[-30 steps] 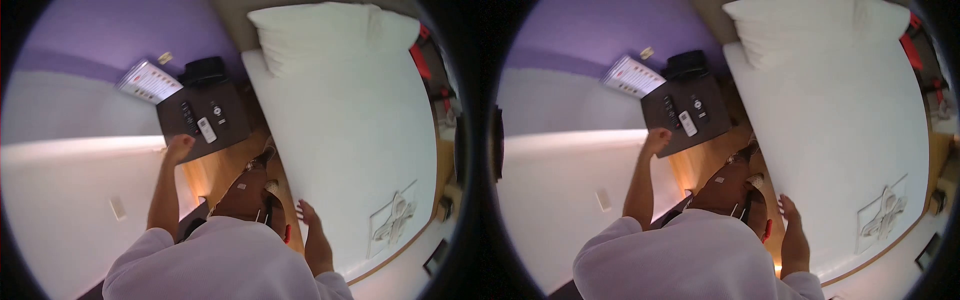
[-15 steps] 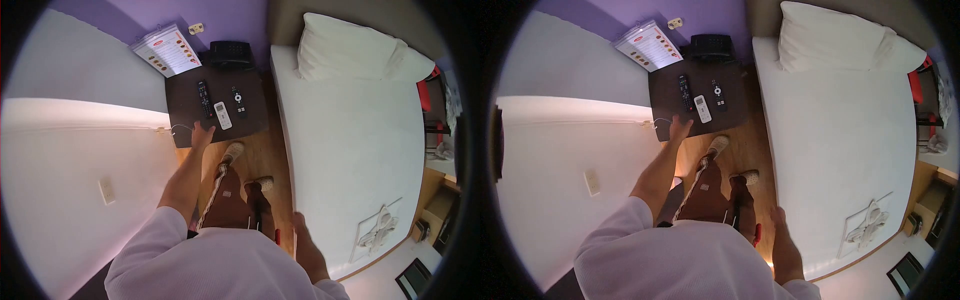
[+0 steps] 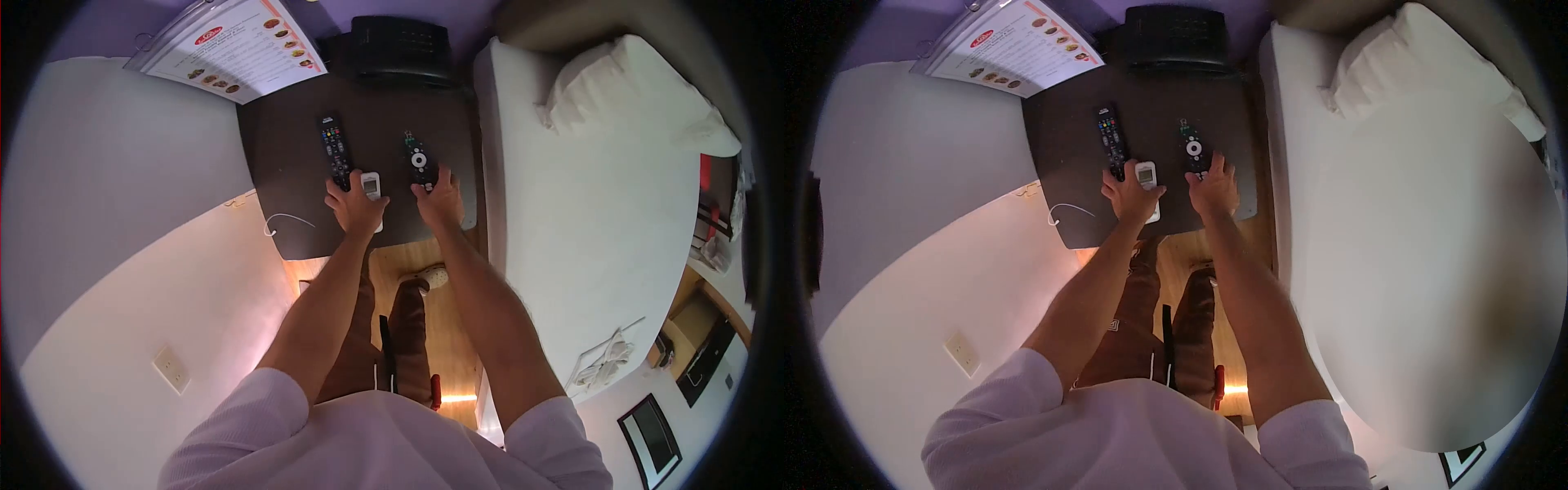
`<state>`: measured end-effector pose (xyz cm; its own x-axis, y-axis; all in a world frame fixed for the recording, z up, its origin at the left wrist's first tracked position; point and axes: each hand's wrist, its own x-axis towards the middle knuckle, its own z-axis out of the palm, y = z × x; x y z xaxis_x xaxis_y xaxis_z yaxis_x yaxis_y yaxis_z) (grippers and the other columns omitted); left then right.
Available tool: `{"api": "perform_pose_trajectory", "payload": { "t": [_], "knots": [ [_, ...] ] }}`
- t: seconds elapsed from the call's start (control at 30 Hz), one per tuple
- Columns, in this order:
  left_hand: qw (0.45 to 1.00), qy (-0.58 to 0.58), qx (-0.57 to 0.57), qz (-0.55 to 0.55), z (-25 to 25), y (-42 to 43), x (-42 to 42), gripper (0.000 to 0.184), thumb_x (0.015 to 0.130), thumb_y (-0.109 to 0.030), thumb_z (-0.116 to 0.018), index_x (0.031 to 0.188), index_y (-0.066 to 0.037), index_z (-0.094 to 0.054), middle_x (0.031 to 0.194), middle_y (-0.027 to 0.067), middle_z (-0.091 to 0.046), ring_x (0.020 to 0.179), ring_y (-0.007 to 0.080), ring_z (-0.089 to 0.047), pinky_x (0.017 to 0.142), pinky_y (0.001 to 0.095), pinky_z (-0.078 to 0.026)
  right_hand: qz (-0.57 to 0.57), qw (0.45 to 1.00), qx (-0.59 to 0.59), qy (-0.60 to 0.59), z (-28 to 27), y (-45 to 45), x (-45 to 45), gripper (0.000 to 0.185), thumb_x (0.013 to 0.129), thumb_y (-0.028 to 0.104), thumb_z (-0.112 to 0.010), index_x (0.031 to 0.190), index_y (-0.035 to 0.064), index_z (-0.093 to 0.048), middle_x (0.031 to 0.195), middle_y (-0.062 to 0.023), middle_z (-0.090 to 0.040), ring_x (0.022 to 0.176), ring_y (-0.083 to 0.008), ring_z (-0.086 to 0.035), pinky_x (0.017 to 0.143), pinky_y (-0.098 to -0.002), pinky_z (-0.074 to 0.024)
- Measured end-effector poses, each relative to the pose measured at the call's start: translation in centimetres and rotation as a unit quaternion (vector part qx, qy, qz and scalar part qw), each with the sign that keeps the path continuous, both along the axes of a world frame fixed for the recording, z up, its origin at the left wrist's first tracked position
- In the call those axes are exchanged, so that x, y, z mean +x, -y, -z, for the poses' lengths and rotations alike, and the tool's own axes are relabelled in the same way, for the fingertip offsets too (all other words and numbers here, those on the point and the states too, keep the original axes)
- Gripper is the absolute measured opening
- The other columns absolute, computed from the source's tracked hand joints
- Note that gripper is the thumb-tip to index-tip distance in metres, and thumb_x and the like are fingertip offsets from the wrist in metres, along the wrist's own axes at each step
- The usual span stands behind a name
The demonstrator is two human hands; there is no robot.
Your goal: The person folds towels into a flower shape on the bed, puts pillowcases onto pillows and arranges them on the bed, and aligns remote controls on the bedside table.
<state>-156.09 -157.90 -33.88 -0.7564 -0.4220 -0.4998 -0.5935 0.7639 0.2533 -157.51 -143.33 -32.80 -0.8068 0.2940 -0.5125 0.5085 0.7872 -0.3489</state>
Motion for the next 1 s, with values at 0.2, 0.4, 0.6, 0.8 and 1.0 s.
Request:
{"api": "perform_pose_trajectory", "payload": {
  "t": [0.2,0.4,0.6,0.8,1.0],
  "knots": [
    [0.998,0.018,0.054,0.013,0.0,3.5,0.7,0.061,0.065,-0.024,-0.079,0.118,-0.021,-0.048,0.124,0.0233,-0.032,0.116,0.0461,-0.038,0.090,0.0510,-0.045,-0.020,0.997,0.036,0.062,1.5,2.1,-1.5,0.059,0.078,0.022,-0.070,0.124,0.0078,-0.036,0.116,-0.0184,-0.051,0.111,-0.0362,-0.052,0.089,-0.0454,-0.0488],
    [0.989,0.000,0.143,0.039,0.1,6.3,0.7,0.054,0.067,-0.025,-0.076,0.114,-0.016,-0.051,0.112,0.0227,-0.043,0.106,0.0428,-0.048,0.086,0.0493,-0.047,0.065,0.996,-0.050,0.023,1.7,2.1,-1.9,0.044,0.078,0.016,-0.067,0.112,0.0024,-0.043,0.114,-0.0210,-0.053,0.100,-0.0404,-0.057,0.083,-0.0480,-0.0493],
    [0.971,-0.024,0.220,0.093,-1.4,9.0,2.7,0.054,0.065,-0.026,-0.079,0.109,-0.008,-0.055,0.108,0.0225,-0.052,0.104,0.0408,-0.050,0.088,0.0474,-0.046,0.021,0.995,-0.036,-0.087,1.6,3.0,-7.0,0.037,0.080,0.017,-0.066,0.112,0.0079,-0.049,0.108,-0.0187,-0.057,0.101,-0.0400,-0.058,0.082,-0.0484,-0.0499],
    [0.959,0.009,0.272,0.073,-5.0,10.7,6.0,0.050,0.065,-0.025,-0.080,0.105,-0.004,-0.057,0.098,0.0192,-0.059,0.104,0.0389,-0.049,0.090,0.0467,-0.044,-0.001,0.998,-0.016,-0.063,4.1,3.9,-6.4,0.030,0.079,0.019,-0.066,0.105,0.0093,-0.055,0.095,-0.0175,-0.061,0.092,-0.0373,-0.061,0.076,-0.0458,-0.0505],
    [0.914,0.055,0.400,0.044,-8.2,11.5,8.8,0.048,0.065,-0.009,-0.081,0.104,-0.002,-0.054,0.087,0.0067,-0.058,0.076,0.0165,-0.060,0.067,0.0330,-0.053,0.126,0.985,-0.083,-0.087,3.0,3.3,8.3,0.028,0.074,0.016,-0.061,0.098,0.0024,-0.062,0.099,-0.0232,-0.059,0.099,-0.0389,-0.058,0.087,-0.0437,-0.0483]
  ]
}}
